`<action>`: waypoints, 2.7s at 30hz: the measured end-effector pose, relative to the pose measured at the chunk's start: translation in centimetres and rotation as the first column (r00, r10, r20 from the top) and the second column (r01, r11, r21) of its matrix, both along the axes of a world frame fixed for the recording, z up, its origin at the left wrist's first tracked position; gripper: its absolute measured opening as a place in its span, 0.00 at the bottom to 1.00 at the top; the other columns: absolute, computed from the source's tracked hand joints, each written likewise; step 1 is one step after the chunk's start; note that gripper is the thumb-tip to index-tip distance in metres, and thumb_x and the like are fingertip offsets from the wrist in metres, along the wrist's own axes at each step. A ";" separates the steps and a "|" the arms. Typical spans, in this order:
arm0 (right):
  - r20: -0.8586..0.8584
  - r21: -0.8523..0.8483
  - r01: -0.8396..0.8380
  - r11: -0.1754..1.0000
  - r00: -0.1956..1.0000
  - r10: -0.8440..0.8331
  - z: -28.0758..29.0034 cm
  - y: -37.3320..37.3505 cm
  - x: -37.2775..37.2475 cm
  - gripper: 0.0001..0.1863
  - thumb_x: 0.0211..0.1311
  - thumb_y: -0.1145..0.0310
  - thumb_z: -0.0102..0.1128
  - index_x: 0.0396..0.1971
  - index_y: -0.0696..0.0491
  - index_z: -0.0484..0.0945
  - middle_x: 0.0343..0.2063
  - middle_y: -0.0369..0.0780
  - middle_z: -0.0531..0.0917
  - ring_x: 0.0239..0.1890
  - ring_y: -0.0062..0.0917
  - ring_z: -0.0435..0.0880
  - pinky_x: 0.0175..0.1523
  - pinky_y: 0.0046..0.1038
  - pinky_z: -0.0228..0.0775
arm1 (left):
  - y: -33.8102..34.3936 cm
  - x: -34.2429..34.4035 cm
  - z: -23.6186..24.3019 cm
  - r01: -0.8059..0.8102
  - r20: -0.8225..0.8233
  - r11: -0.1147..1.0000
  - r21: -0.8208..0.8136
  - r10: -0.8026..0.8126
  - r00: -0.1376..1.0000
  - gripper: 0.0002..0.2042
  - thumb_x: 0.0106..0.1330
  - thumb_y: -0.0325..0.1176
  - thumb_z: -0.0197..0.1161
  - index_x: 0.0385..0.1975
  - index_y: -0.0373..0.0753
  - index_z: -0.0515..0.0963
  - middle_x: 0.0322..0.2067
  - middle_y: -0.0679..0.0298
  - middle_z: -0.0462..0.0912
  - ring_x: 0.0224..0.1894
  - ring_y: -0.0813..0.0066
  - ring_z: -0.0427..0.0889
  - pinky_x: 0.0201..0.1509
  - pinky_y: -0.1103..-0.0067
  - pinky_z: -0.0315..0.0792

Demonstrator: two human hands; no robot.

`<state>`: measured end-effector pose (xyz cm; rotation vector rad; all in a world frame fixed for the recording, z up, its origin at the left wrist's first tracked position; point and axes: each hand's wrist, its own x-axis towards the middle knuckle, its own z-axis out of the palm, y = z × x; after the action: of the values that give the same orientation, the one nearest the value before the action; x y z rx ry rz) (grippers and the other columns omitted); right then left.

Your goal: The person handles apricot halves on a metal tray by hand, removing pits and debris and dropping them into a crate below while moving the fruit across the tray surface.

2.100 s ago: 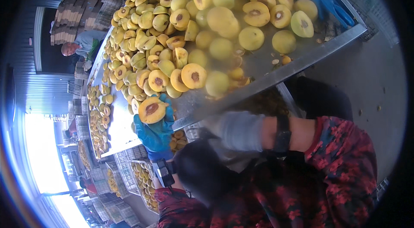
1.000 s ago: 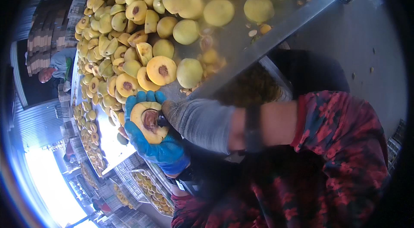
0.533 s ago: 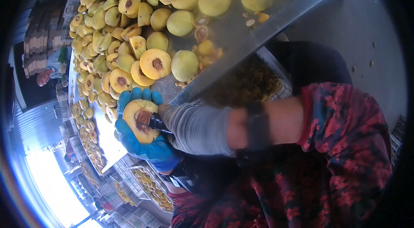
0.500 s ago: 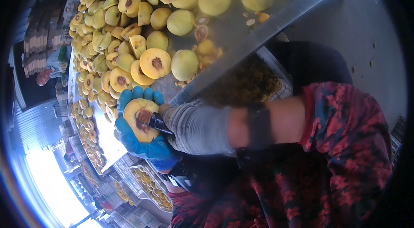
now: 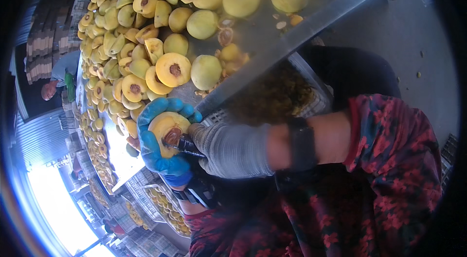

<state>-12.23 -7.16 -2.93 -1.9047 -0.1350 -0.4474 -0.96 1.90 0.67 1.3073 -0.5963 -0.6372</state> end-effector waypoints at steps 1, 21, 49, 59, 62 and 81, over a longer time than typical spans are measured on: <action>0.035 -0.072 0.027 0.997 0.999 -0.024 -0.1 0.1 -0.1 0.19 0.59 0.70 0.55 0.49 0.59 0.72 0.35 0.47 0.80 0.34 0.39 0.80 0.39 0.37 0.71 | -0.2 -0.2 0.0 0.005 -0.018 1.000 -0.011 -0.005 1.000 0.30 0.61 0.54 0.58 0.48 0.29 0.72 0.40 0.46 0.79 0.38 0.52 0.82 0.41 0.61 0.80; 0.228 0.973 -0.075 -0.218 0.447 0.865 2.0 -3.8 -2.4 0.16 0.65 0.56 0.59 0.33 0.55 0.76 0.19 0.33 0.75 0.20 0.17 0.75 0.26 0.17 0.66 | -1.4 -1.2 1.6 0.167 -0.133 0.986 0.007 -0.165 0.977 0.32 0.60 0.56 0.59 0.46 0.27 0.73 0.37 0.46 0.81 0.35 0.55 0.83 0.39 0.66 0.82; -0.242 -0.574 -0.060 0.816 0.965 -0.099 -2.1 -4.2 -4.5 0.09 0.59 0.67 0.53 0.30 0.52 0.83 0.21 0.42 0.82 0.25 0.35 0.82 0.32 0.37 0.74 | 13.2 6.0 3.2 -0.601 0.641 0.634 0.486 0.209 0.739 0.20 0.68 0.36 0.58 0.55 0.30 0.72 0.50 0.51 0.78 0.51 0.58 0.78 0.57 0.68 0.72; -0.579 -0.583 -0.363 0.727 0.813 -0.058 -2.9 -3.8 -3.2 0.11 0.52 0.61 0.61 0.30 0.52 0.85 0.34 0.44 0.86 0.39 0.37 0.85 0.43 0.33 0.76 | 0.4 7.8 -0.5 -0.454 0.834 0.742 0.493 -0.256 0.488 0.23 0.61 0.36 0.66 0.56 0.39 0.74 0.47 0.53 0.79 0.47 0.61 0.79 0.54 0.67 0.71; -0.487 -0.527 -0.287 0.800 0.874 -0.007 -2.2 -4.0 -3.7 0.11 0.49 0.62 0.63 0.29 0.52 0.84 0.32 0.42 0.86 0.38 0.37 0.85 0.43 0.32 0.76 | -3.9 7.8 -0.4 -0.515 0.841 0.674 0.529 -0.498 0.213 0.23 0.61 0.40 0.65 0.56 0.41 0.74 0.44 0.55 0.79 0.42 0.60 0.78 0.48 0.66 0.72; -0.359 0.063 0.066 0.996 0.933 -0.039 3.4 -5.6 -1.8 0.15 0.58 0.61 0.61 0.39 0.56 0.76 0.31 0.51 0.81 0.35 0.46 0.81 0.40 0.40 0.73 | -1.6 6.3 -1.8 -0.292 0.810 0.756 0.585 -0.527 0.257 0.23 0.56 0.32 0.67 0.53 0.40 0.73 0.46 0.51 0.76 0.46 0.53 0.78 0.47 0.65 0.73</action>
<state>-14.03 -12.73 0.47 -1.8875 0.1716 -0.1325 5.36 0.25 -1.12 2.3731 -1.6645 0.0025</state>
